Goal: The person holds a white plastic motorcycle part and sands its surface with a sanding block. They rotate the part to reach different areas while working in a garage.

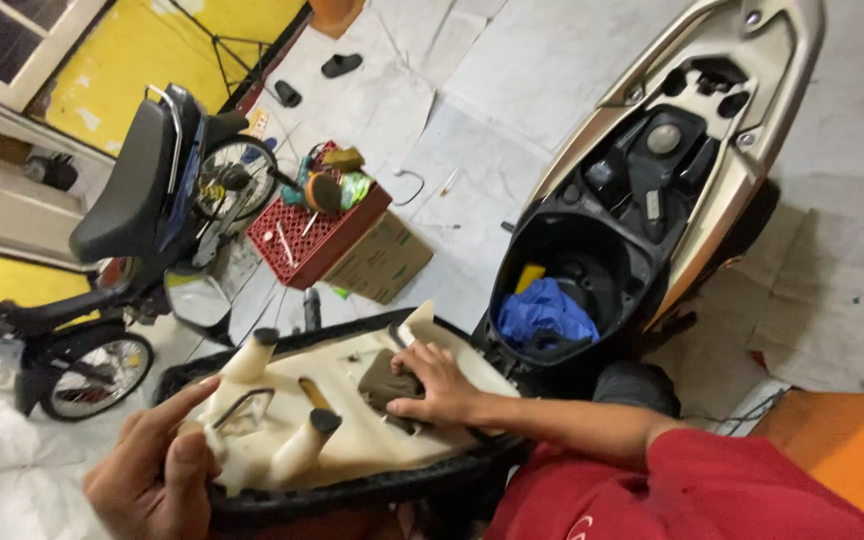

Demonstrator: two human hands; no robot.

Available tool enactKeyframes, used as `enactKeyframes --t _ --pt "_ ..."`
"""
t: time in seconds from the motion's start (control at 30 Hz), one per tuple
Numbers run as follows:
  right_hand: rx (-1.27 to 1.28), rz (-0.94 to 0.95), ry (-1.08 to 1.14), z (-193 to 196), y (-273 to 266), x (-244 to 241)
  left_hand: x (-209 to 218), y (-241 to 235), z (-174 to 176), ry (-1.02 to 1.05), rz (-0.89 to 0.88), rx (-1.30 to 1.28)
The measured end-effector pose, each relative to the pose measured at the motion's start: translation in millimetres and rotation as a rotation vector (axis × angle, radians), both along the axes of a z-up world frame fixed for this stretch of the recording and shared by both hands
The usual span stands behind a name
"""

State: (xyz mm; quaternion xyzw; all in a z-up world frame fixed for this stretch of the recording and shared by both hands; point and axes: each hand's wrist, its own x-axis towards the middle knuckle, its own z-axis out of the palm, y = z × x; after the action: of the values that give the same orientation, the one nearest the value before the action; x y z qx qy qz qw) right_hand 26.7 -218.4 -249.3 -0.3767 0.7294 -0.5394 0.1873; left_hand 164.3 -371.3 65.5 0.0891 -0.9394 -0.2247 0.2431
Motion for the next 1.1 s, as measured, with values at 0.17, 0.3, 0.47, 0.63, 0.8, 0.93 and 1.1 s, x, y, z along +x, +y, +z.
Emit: enactKeyframes --t 0.17,0.3,0.47,0.63,0.8,0.93,1.1 --pt "0.101 0.018 0.034 4 8 -7 -1 3 -1 0.049 -0.044 -0.023" --pt "-0.037 -0.043 0.040 -4 7 0 -1 12 3 0.037 -0.011 0.015" --pt "-0.112 0.000 0.011 9 11 5 2 19 6 0.034 0.023 -0.014" --pt "-0.056 -0.122 0.058 -4 0 0 -3 27 5 0.084 0.012 0.086" --pt "-0.165 0.007 -0.023 8 6 4 -2 29 8 0.106 -0.008 0.081" --pt "-0.099 -0.098 0.083 -15 -1 0 -2 21 6 0.109 0.008 0.067" --pt "-0.102 -0.018 -0.007 12 3 5 0 18 4 0.109 -0.038 0.070"
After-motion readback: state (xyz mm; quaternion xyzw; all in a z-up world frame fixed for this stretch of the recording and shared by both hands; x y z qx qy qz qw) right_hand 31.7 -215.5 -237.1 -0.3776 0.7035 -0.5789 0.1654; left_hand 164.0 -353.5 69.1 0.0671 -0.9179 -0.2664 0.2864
